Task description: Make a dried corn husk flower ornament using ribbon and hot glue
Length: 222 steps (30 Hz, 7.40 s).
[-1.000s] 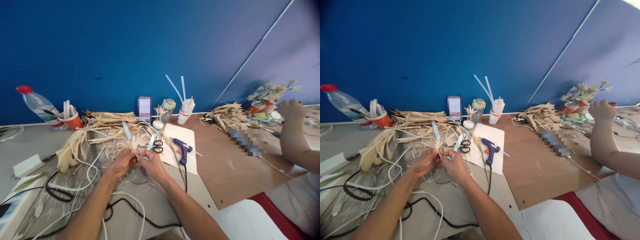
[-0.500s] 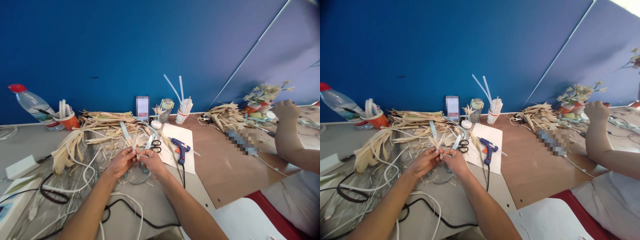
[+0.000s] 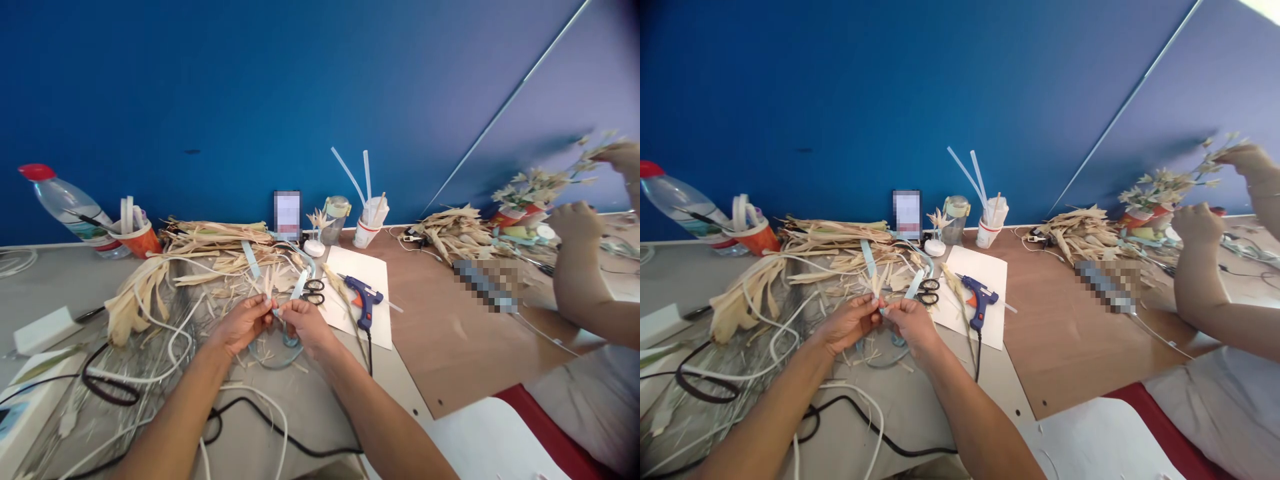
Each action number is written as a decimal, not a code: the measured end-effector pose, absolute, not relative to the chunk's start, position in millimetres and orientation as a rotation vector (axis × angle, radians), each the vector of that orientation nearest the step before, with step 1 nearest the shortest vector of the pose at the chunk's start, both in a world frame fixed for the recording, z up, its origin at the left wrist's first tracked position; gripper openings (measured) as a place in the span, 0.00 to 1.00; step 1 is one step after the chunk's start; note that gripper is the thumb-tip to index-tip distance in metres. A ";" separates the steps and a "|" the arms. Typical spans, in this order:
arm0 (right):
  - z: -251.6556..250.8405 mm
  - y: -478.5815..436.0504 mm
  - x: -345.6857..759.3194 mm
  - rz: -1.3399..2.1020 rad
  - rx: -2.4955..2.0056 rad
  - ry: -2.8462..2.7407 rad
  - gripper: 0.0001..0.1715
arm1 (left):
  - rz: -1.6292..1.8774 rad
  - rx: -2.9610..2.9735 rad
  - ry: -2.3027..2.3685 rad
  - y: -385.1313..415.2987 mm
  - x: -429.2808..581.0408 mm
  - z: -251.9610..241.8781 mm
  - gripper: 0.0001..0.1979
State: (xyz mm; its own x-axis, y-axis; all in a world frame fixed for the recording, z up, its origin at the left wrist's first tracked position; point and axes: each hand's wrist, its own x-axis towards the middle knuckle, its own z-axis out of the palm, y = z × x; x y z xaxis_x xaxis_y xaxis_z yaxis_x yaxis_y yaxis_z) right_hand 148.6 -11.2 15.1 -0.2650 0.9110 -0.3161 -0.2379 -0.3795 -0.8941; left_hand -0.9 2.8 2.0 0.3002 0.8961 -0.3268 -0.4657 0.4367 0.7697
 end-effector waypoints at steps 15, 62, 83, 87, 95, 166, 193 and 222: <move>14.1 -12.2 145.9 1.750 -1.173 -1.022 0.10 | 0.974 0.708 0.885 1.2 -0.4 3.4 0.11; 19.2 -9.5 154.9 1.793 -1.150 -1.041 0.08 | 0.942 0.944 0.927 -3.2 -1.0 13.8 0.13; 16.1 -2.5 167.4 1.664 -1.169 -1.174 0.09 | 0.907 0.847 0.956 0.7 -6.9 14.1 0.17; 18.1 -0.7 171.3 1.521 -1.200 -1.366 0.09 | 0.993 0.816 0.943 6.0 -15.5 10.3 0.15; 46.2 9.4 209.0 0.942 -1.380 -1.476 0.17 | 1.159 0.694 0.901 13.4 -25.2 6.8 0.14; 16.5 -6.0 296.0 0.290 -2.502 -1.672 0.25 | 1.143 0.779 0.995 12.8 -12.4 -1.6 0.15; 59.9 -5.3 249.1 1.803 -0.649 -0.644 0.13 | 1.172 0.770 1.005 11.8 -12.3 -6.8 0.17; 25.6 -21.0 202.2 1.563 -1.037 -1.489 0.15 | 1.279 0.852 1.134 8.5 -9.6 3.1 0.17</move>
State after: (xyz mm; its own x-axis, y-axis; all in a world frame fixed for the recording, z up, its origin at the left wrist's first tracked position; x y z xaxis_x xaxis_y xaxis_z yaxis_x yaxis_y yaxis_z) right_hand 202.2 -21.0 25.6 -0.4090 0.9100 -0.0679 0.0237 -0.0638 -0.9977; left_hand -9.6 8.5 3.1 -0.0679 0.9845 -0.1618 -0.2785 0.1371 0.9506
